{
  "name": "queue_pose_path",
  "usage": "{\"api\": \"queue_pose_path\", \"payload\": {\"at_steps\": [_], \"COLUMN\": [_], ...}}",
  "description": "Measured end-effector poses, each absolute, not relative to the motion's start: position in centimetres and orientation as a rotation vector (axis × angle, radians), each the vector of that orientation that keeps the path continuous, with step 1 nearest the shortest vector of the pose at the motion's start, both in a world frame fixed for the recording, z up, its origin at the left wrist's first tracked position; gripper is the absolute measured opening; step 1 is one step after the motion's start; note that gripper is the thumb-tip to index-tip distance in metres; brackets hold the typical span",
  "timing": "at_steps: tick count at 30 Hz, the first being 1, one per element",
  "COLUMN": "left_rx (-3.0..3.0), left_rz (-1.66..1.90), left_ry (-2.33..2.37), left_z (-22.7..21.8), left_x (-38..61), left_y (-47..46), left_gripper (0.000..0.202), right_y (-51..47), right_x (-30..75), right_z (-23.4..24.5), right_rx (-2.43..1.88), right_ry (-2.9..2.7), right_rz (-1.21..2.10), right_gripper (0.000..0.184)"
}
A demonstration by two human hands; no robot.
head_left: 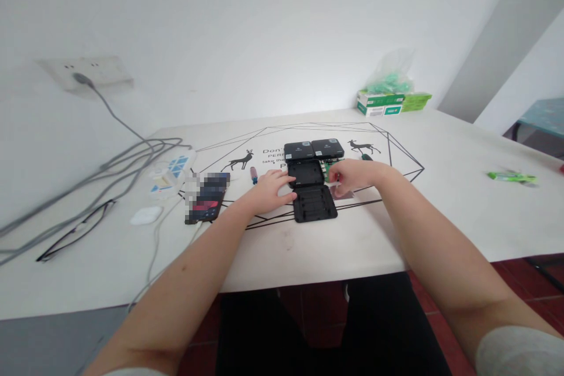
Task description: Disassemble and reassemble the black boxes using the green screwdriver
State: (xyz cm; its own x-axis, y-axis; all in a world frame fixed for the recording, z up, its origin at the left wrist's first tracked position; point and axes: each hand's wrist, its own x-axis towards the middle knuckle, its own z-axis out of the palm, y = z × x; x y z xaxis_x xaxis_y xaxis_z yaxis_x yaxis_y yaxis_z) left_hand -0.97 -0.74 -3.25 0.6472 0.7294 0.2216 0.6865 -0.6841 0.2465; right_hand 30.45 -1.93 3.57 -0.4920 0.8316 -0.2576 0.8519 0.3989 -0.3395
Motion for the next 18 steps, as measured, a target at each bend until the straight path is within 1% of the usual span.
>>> {"api": "queue_pose_path", "payload": {"at_steps": [3,6,8,10,13,16,18], "left_rx": [2.711,2.680,2.659,2.626,2.576,2.579,2.608], "left_rz": [0.430,0.402,0.410,0.443,0.490,0.514,0.510], "left_ry": [1.204,1.322,1.444,1.561,1.658,1.646,1.601], "left_z": [-3.0,-2.8,-2.6,-2.6,-2.8,-3.2,-3.3], "left_x": [-0.8,-0.7,-0.7,-0.9,-1.2,-1.3,-1.3], "left_y": [-0.8,-0.8,-0.7,-0.6,-0.2,0.1,0.2], "left_gripper": [0.059,0.070,0.074,0.070,0.059,0.052,0.050], "right_y": [-1.5,-0.6,0.1,0.7,1.4,1.7,1.7], "right_x": [30.9,32.1,33.4,34.7,35.7,34.9,33.6], "right_z": [3.7,3.5,3.1,2.8,2.2,1.5,1.0], "right_rx": [1.815,2.281,2.556,2.701,2.679,2.522,2.381], "right_ry": [2.592,2.373,2.149,1.999,1.973,2.106,2.198], "right_rz": [-0.444,-0.156,-0.098,-0.112,-0.110,-0.148,-0.160], "right_gripper": [0.037,0.037,0.041,0.042,0.044,0.044,0.054]}}
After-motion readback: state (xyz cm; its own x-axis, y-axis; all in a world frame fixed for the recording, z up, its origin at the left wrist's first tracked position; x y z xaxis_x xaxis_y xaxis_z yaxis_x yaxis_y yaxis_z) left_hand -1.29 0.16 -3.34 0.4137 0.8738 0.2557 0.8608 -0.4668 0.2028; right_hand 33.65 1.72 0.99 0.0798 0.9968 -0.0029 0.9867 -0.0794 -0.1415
